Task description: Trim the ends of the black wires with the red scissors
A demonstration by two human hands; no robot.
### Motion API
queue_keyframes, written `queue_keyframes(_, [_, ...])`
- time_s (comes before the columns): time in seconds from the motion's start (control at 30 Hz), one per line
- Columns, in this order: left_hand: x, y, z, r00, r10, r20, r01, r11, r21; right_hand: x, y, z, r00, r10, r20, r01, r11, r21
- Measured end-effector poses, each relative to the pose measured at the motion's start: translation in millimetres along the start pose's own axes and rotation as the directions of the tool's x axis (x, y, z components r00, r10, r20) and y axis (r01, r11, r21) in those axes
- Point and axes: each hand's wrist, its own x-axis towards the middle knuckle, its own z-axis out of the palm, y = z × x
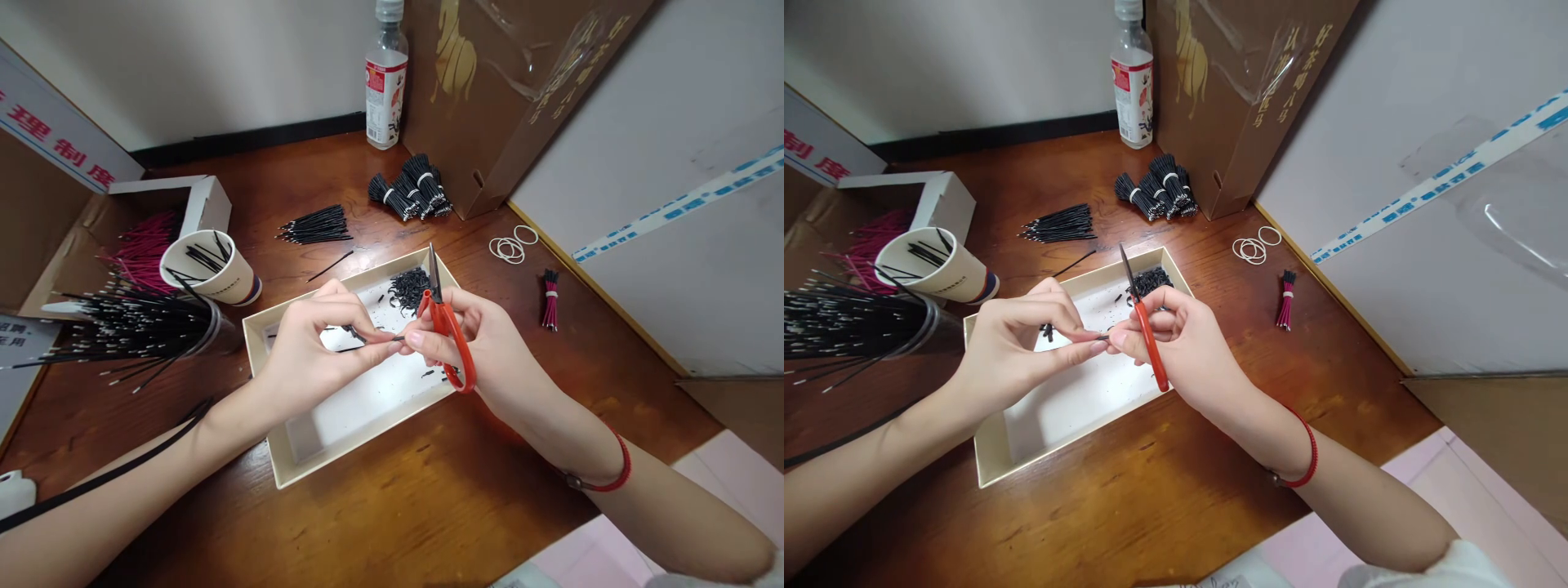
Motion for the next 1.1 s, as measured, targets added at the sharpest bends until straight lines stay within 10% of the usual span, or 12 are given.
queue_keyframes(0.37, [0, -1, 0.7, 0.999, -0.039, 0.025, 0.038, 0.999, 0.035, 5, -2, 3, 0.997, -0.069, 0.020, 0.070, 0.993, -0.091])
queue_keyframes(0.5, [2, 0, 0.8, 0.984, -0.155, 0.082, 0.151, 0.987, 0.052, 16, -37, -19, 0.992, -0.006, 0.125, 0.037, 0.968, -0.250])
queue_keyframes(0.73, [2, -2, 0.8, 0.941, -0.224, 0.252, 0.252, 0.964, -0.083, 72, -90, -20, 0.960, -0.254, -0.121, 0.162, 0.849, -0.502])
queue_keyframes(0.97, [2, -5, 1.8, 0.916, -0.201, 0.348, 0.229, 0.973, -0.039, 137, -56, 22, 0.985, -0.049, 0.167, 0.168, 0.504, -0.847])
queue_keyframes(1.1, [2, -3, 1.5, 0.911, -0.209, 0.356, 0.244, 0.968, -0.054, 145, -58, 41, 0.926, 0.145, 0.349, 0.242, 0.480, -0.843])
